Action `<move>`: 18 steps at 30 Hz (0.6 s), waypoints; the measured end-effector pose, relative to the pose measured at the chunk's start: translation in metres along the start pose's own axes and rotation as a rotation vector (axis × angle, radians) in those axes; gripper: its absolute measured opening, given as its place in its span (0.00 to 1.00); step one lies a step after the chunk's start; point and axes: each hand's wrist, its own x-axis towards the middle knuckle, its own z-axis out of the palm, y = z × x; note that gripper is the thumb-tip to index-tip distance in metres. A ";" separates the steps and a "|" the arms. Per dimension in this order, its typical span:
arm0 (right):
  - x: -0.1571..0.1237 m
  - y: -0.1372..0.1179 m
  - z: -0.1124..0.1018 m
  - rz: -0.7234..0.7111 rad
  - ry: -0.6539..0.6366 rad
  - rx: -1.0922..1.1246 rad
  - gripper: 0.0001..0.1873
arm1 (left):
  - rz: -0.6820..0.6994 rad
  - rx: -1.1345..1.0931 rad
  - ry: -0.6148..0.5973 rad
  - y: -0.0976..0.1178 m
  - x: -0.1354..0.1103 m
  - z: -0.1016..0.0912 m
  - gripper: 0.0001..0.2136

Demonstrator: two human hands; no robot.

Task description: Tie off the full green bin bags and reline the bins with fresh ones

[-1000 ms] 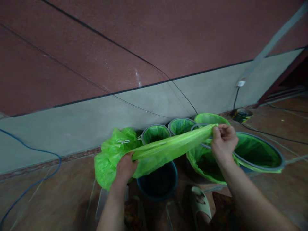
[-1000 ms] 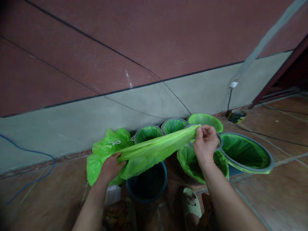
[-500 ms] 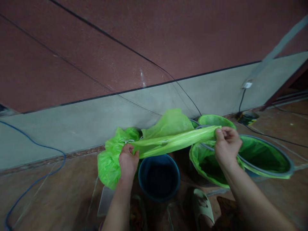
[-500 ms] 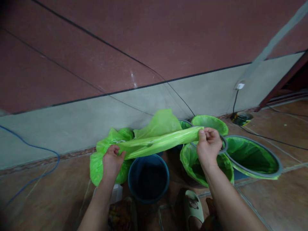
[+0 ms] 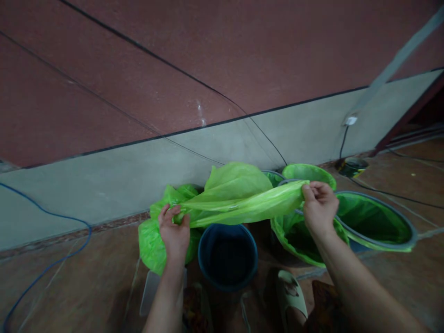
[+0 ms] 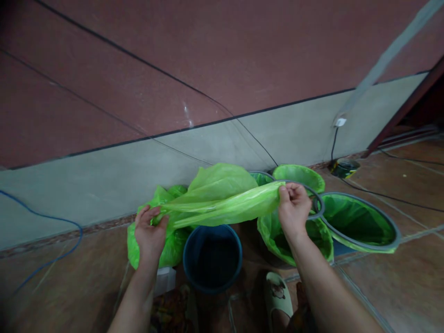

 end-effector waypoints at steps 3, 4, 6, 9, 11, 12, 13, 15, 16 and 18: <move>0.002 0.006 0.001 0.001 0.047 0.033 0.12 | -0.049 -0.060 0.092 -0.004 0.001 0.002 0.09; 0.002 0.007 0.002 0.005 0.059 0.042 0.12 | -0.071 -0.076 0.122 -0.006 0.001 0.002 0.09; 0.002 0.010 0.003 0.011 0.066 0.053 0.12 | -0.117 -0.098 0.165 -0.008 0.002 0.002 0.10; 0.001 0.011 0.004 0.005 0.050 0.043 0.13 | -0.178 -0.114 0.182 -0.013 0.002 0.000 0.12; 0.001 0.011 0.004 0.006 0.043 0.037 0.12 | -0.202 -0.154 0.185 -0.019 0.002 0.001 0.12; 0.001 0.012 0.004 0.009 0.041 0.037 0.12 | -0.208 -0.189 0.184 -0.023 0.003 0.002 0.11; 0.001 0.012 0.004 0.012 0.040 0.039 0.11 | -0.212 -0.230 0.183 -0.027 0.003 0.004 0.10; 0.002 0.014 0.004 0.016 0.043 0.044 0.11 | -0.222 -0.313 0.190 -0.034 0.003 0.010 0.08; 0.002 0.015 0.003 0.017 0.048 0.046 0.11 | -0.232 -0.353 0.199 -0.037 0.004 0.013 0.07; 0.003 0.017 0.003 0.017 0.057 0.046 0.11 | -0.266 -0.430 0.219 -0.039 0.004 0.017 0.05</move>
